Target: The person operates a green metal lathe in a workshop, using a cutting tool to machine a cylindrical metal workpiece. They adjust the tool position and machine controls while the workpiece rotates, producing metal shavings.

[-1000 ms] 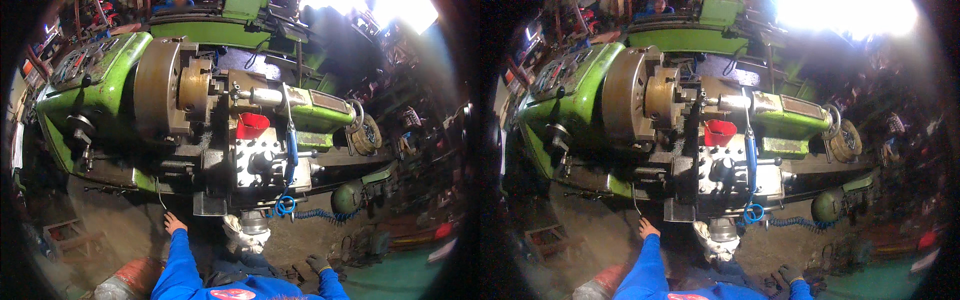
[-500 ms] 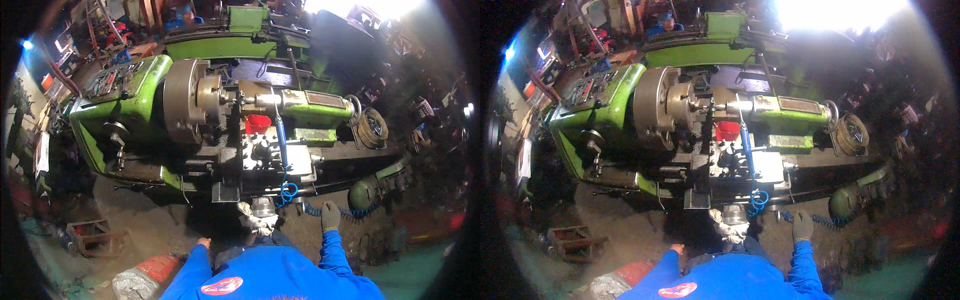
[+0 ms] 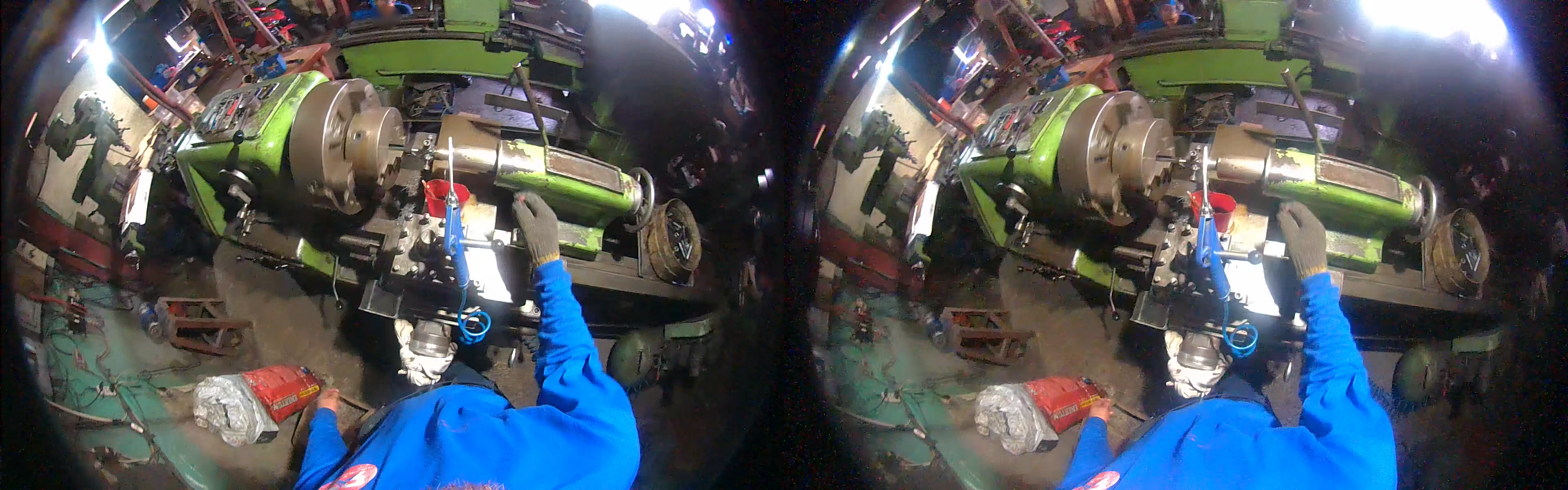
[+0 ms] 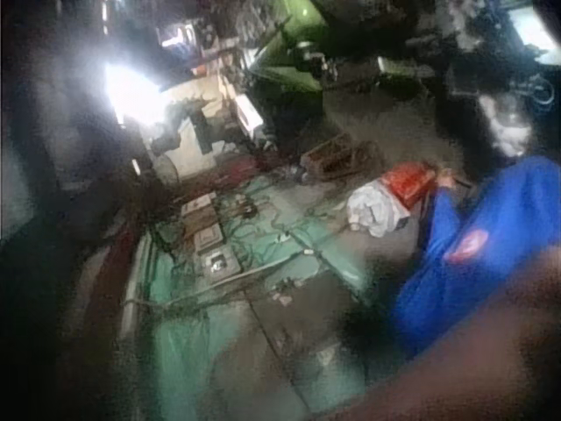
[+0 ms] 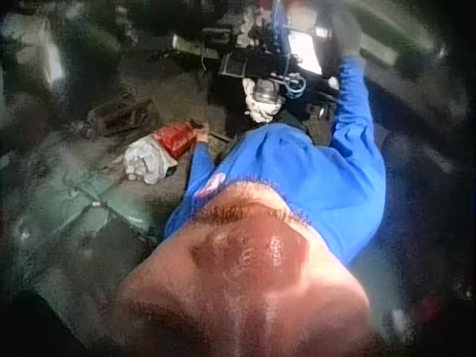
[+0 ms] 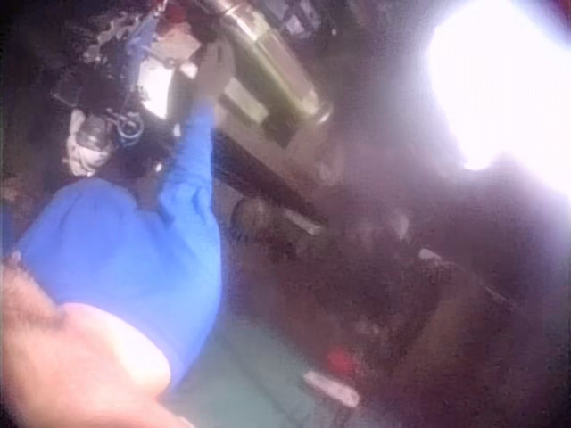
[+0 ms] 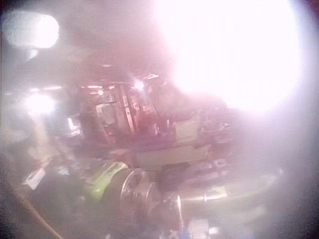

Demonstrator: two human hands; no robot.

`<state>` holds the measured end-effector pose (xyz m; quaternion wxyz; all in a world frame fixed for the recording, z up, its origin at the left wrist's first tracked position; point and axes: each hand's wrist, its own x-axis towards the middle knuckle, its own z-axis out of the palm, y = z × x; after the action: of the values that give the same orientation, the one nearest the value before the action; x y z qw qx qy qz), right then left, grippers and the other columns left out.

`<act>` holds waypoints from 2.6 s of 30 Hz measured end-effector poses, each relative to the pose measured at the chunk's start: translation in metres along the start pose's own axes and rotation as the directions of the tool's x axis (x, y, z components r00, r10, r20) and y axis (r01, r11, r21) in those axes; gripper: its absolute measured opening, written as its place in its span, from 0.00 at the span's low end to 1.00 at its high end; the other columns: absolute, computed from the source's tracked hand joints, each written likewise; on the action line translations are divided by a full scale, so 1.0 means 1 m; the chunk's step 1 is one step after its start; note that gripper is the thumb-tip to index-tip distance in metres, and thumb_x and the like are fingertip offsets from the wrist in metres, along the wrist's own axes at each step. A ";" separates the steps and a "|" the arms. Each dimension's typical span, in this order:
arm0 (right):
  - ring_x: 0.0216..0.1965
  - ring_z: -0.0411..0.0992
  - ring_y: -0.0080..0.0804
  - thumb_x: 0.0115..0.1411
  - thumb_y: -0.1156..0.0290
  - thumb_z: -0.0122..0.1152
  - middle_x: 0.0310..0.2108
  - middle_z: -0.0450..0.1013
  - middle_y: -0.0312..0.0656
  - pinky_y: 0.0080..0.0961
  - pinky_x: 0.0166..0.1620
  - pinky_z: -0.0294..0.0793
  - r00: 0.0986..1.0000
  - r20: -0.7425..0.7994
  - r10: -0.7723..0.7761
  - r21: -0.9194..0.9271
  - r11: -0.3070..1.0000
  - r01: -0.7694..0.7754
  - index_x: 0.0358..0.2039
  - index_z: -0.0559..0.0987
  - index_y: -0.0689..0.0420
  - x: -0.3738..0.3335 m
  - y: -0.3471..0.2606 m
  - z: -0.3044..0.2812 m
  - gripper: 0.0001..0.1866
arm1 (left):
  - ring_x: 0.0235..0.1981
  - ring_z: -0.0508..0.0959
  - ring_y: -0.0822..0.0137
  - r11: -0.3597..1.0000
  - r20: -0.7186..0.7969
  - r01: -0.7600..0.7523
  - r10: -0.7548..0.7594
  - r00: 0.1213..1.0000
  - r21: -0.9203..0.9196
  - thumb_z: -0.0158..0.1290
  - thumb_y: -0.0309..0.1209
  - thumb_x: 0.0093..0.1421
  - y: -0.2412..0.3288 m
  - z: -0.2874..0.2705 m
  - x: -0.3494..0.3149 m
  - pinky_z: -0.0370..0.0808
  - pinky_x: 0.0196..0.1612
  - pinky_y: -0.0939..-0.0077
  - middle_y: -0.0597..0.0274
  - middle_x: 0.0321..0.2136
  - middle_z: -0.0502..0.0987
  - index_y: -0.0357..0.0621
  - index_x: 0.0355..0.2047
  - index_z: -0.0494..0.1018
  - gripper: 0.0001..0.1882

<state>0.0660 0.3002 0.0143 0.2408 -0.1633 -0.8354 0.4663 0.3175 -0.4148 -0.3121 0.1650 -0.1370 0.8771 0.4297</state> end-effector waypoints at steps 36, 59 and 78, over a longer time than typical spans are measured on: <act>0.53 0.79 0.53 0.66 0.48 0.55 0.52 0.80 0.52 0.44 0.57 0.78 0.834 0.546 -0.079 -0.679 0.541 0.496 0.50 0.87 0.51 0.194 0.015 0.169 0.24 | 0.38 0.82 0.59 0.695 -0.016 0.577 -0.644 0.765 -0.429 0.62 0.41 0.65 -0.032 0.113 -0.239 0.80 0.40 0.60 0.53 0.39 0.83 0.40 0.58 0.76 0.26; 0.37 0.77 0.41 0.62 0.60 0.59 0.35 0.79 0.49 0.38 0.45 0.74 0.934 -0.356 0.028 -0.107 0.992 -0.070 0.40 0.82 0.61 -0.053 0.030 0.005 0.16 | 0.46 0.83 0.49 0.917 0.075 0.398 -0.397 0.915 0.003 0.62 0.37 0.62 -0.081 0.103 -0.220 0.80 0.50 0.55 0.47 0.44 0.84 0.41 0.54 0.79 0.22; 0.39 0.77 0.39 0.63 0.53 0.67 0.38 0.80 0.48 0.35 0.45 0.74 0.997 -0.080 0.019 0.020 1.000 -0.018 0.43 0.81 0.61 -0.037 0.029 0.009 0.22 | 0.23 0.76 0.62 0.692 -0.098 0.289 -0.462 0.881 -0.662 0.54 0.41 0.71 -0.050 0.086 -0.141 0.78 0.28 0.63 0.61 0.26 0.76 0.43 0.55 0.72 0.19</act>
<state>0.0934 0.2904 -0.0240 0.2715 -0.1873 -0.8190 0.4695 0.4797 -0.3615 -0.3398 0.0794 -0.4166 0.6483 0.6324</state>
